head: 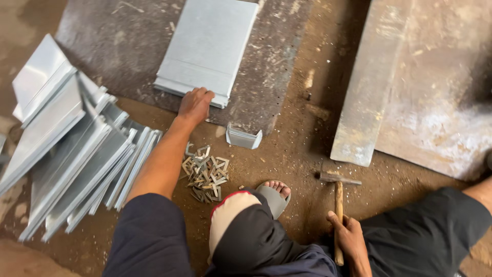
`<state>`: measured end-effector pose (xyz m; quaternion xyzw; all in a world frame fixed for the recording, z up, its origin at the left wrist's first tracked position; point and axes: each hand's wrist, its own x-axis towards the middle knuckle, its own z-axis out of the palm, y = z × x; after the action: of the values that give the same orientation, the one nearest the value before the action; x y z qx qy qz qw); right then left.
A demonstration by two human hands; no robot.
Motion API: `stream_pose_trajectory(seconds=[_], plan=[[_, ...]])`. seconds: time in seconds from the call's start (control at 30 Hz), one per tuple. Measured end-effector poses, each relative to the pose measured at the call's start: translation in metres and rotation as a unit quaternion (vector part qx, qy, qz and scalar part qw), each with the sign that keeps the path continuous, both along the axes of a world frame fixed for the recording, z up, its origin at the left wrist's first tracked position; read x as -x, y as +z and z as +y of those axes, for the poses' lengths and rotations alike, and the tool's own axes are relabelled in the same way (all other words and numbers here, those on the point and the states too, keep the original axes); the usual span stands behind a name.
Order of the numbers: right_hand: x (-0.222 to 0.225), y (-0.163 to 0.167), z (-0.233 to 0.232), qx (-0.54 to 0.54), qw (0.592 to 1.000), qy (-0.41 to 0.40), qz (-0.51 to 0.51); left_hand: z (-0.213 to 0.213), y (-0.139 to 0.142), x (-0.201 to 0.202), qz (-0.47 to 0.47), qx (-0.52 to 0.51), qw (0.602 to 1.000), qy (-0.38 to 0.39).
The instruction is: The person sits on the floor of a metal workshop and hammers small metal bracket pieces onto the edge of galvanized sheet metal panels, taking fasteners from a small tray. Finished panels are stacked with a pile of completed panels on the left.
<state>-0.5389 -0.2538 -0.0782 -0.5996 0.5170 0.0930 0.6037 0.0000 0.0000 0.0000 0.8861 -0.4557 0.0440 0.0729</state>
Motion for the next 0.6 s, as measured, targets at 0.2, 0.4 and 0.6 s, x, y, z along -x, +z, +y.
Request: stream_pose_trajectory(seconds=[0.2, 0.4, 0.6], plan=[[-0.01, 0.012, 0.022, 0.056, 0.996, 0.024, 0.06, -0.005, -0.023, -0.024, -0.002, -0.115, 0.993, -0.027], [-0.042, 0.017, 0.002, 0.052, 0.995, 0.035, 0.081, -0.009, -0.015, -0.07, 0.05, -0.141, 0.988, -0.047], [-0.034, 0.011, 0.005, 0.039, 0.997, 0.034, 0.057, -0.008, 0.025, -0.085, -0.094, 0.016, 0.991, -0.097]])
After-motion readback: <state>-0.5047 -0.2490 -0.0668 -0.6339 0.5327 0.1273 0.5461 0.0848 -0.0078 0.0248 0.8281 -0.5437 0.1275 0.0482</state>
